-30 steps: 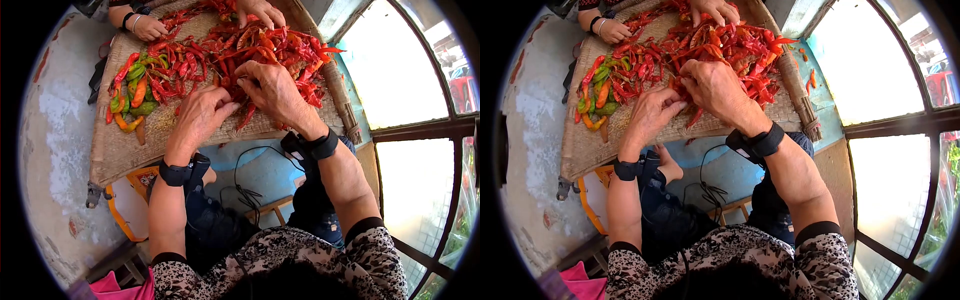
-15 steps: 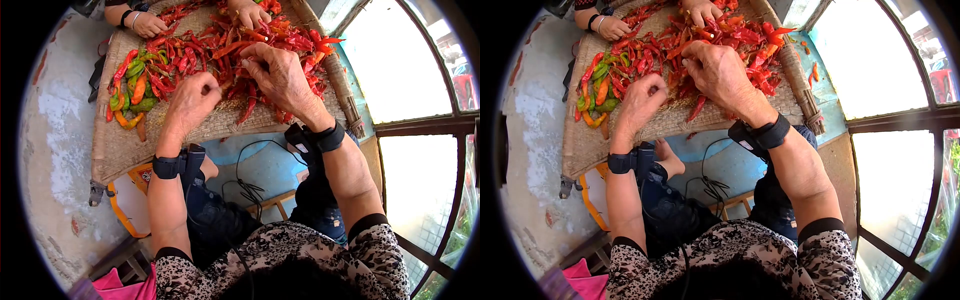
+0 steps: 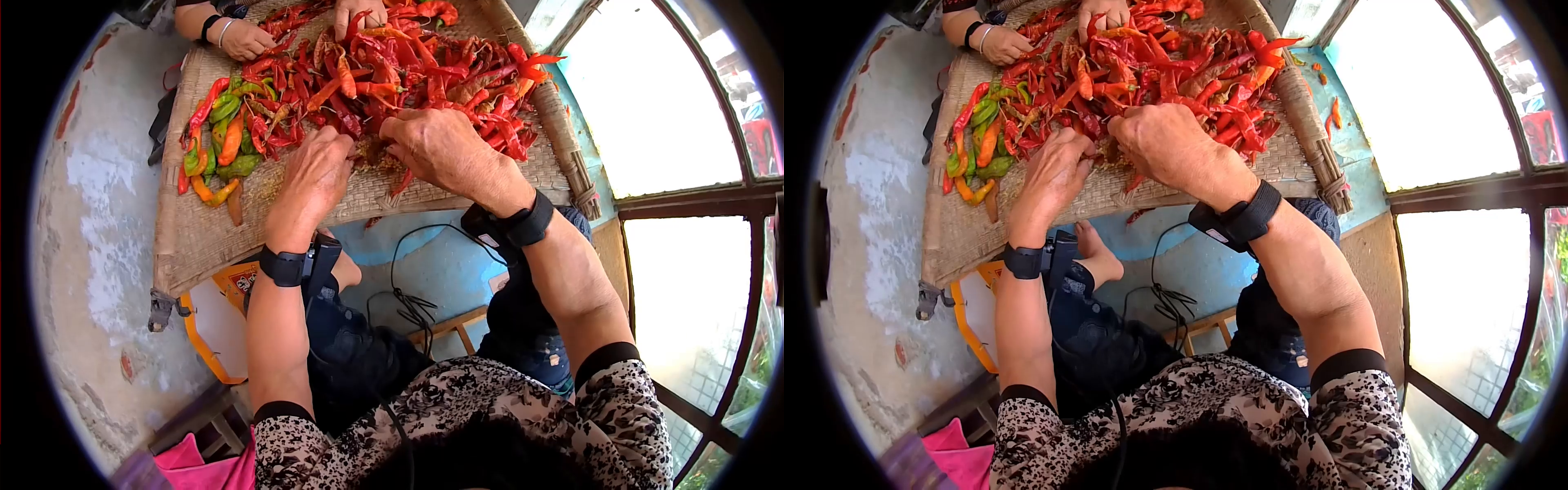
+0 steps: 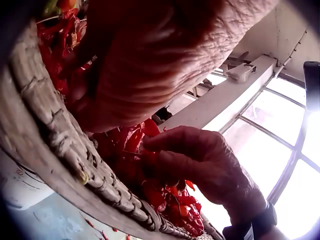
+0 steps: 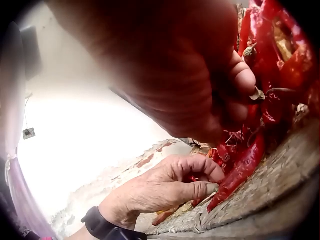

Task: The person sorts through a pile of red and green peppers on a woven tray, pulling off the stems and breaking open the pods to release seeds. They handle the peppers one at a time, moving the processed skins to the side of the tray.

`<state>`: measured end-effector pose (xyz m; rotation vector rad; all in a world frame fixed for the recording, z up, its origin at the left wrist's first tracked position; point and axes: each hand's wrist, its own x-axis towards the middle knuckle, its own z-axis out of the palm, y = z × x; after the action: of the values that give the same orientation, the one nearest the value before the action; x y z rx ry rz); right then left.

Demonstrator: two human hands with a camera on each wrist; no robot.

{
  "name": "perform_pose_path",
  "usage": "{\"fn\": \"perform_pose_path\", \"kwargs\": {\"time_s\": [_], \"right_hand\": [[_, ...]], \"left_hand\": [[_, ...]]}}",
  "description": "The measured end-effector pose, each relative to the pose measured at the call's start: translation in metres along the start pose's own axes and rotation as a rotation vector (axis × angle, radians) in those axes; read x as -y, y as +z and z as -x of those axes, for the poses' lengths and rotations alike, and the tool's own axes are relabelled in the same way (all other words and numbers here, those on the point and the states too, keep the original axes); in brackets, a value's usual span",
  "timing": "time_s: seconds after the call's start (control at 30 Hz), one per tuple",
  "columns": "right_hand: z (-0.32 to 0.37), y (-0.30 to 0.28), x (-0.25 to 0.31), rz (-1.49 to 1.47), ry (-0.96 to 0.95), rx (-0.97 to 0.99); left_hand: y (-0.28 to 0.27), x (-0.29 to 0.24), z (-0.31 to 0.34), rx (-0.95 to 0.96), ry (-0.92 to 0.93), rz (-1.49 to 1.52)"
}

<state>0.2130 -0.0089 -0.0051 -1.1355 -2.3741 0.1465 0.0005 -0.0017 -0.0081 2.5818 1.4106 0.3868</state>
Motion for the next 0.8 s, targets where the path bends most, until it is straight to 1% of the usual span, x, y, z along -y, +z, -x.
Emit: {"fn": "perform_pose_path", "kwargs": {"time_s": [0.1, 0.2, 0.27, 0.3, 0.33, 0.4, 0.43, 0.47, 0.5, 0.53, 0.6, 0.63, 0.7, 0.73, 0.8], "right_hand": [[0.001, 0.000, -0.002, 0.016, 0.011, 0.034], [0.000, -0.004, -0.005, -0.004, -0.001, -0.015], [0.001, -0.008, -0.006, 0.014, 0.025, -0.037], [0.001, -0.010, -0.007, 0.016, 0.024, -0.042], [0.002, -0.011, -0.007, 0.023, 0.036, -0.027], [0.001, -0.012, -0.007, 0.035, 0.042, -0.017], [0.002, -0.008, -0.007, 0.040, 0.043, -0.006], [0.002, -0.007, -0.007, 0.045, 0.044, 0.006], [0.002, -0.008, -0.005, 0.047, 0.073, 0.083], [0.002, -0.008, -0.003, 0.050, 0.071, 0.078], [0.002, -0.006, 0.000, 0.051, 0.099, 0.127], [0.002, -0.005, 0.001, 0.070, 0.098, 0.143], [0.002, -0.003, 0.005, 0.083, 0.102, 0.149], [0.002, -0.003, 0.006, 0.095, 0.105, 0.158], [0.002, -0.006, 0.006, 0.083, 0.097, 0.145]], "left_hand": [[0.002, 0.001, -0.004, 0.031, -0.008, -0.046], [-0.007, 0.003, -0.006, -0.015, 0.012, 0.009], [-0.026, 0.004, -0.011, -0.042, -0.174, 0.280], [-0.031, 0.010, -0.013, -0.166, -0.217, 0.353], [-0.030, 0.017, -0.016, -0.393, -0.238, 0.336], [-0.028, 0.027, -0.025, -0.854, -0.135, -0.122], [-0.028, 0.029, -0.025, -0.861, -0.131, -0.125], [-0.027, 0.029, -0.024, -0.733, -0.201, -0.056], [-0.027, 0.028, -0.023, -0.602, -0.270, 0.012], [-0.025, 0.025, -0.023, -0.431, -0.252, 0.175], [-0.019, 0.006, -0.026, -0.159, -0.301, 0.060], [-0.012, 0.002, -0.027, -0.161, -0.300, 0.058], [0.010, 0.002, -0.027, -0.179, -0.179, -0.137], [0.014, 0.003, -0.029, -0.184, -0.178, -0.139], [0.019, 0.005, -0.033, -0.170, -0.201, 0.003]]}}
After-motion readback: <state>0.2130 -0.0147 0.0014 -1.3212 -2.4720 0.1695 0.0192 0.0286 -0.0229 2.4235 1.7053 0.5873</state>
